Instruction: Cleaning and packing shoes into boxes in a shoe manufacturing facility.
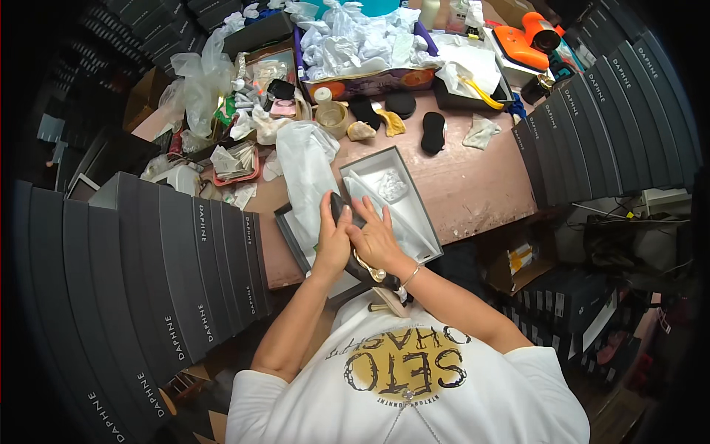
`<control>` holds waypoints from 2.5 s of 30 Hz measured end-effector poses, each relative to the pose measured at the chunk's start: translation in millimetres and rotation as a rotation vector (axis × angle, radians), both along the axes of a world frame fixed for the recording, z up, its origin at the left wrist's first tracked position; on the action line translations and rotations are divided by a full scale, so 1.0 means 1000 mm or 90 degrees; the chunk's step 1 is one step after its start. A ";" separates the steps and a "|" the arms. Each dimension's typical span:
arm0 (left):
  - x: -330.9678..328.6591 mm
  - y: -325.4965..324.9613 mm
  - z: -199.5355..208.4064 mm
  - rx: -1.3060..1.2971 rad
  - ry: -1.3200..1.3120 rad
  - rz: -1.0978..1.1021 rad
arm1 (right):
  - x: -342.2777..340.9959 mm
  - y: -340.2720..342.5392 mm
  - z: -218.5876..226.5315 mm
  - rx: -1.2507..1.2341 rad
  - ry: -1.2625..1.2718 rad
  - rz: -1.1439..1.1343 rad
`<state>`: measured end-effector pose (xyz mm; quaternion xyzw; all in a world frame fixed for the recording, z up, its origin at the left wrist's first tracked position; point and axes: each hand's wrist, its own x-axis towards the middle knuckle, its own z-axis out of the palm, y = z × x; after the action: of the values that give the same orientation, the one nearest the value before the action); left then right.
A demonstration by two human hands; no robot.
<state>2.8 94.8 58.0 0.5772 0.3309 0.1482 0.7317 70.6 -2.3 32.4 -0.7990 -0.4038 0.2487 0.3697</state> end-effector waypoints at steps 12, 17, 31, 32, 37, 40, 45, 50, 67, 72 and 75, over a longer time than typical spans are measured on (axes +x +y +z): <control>0.013 0.000 -0.019 -0.167 -0.003 -0.054 | 0.030 -0.014 0.001 -0.047 0.221 0.078; -0.001 -0.034 -0.020 -0.344 -0.050 0.069 | 0.021 -0.037 0.006 -0.021 0.073 0.000; -0.042 -0.072 -0.023 -0.549 -0.013 0.058 | 0.159 -0.005 -0.075 -0.113 -0.529 0.253; -0.046 -0.075 -0.019 -0.552 -0.025 0.054 | 0.162 -0.004 -0.101 -0.129 -0.588 0.284; -0.055 -0.087 -0.010 -0.547 -0.043 0.085 | 0.151 0.010 -0.079 -0.308 -0.430 0.240; -0.055 -0.084 -0.024 -0.524 -0.060 0.095 | 0.142 -0.013 -0.002 -0.009 -0.047 0.059; -0.038 -0.093 -0.028 -0.422 -0.075 0.073 | 0.062 -0.048 0.047 -0.139 -0.128 0.227; -0.029 -0.098 -0.013 -0.351 -0.092 0.031 | 0.039 -0.052 0.039 -0.155 -0.133 0.099; -0.046 -0.103 -0.001 -0.451 0.019 -0.035 | 0.052 -0.083 0.017 0.106 -0.013 -0.105; -0.054 -0.061 -0.016 -0.397 0.020 -0.016 | 0.040 -0.054 -0.007 0.148 0.357 -0.117; -0.051 0.007 -0.045 -0.422 -0.065 0.170 | 0.044 -0.074 -0.041 0.076 0.284 -0.090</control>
<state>-48.0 102.0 13.2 0.2519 0.3964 0.1558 0.8690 114.1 -76.7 -8.2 -0.7275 -0.2689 0.3681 0.5128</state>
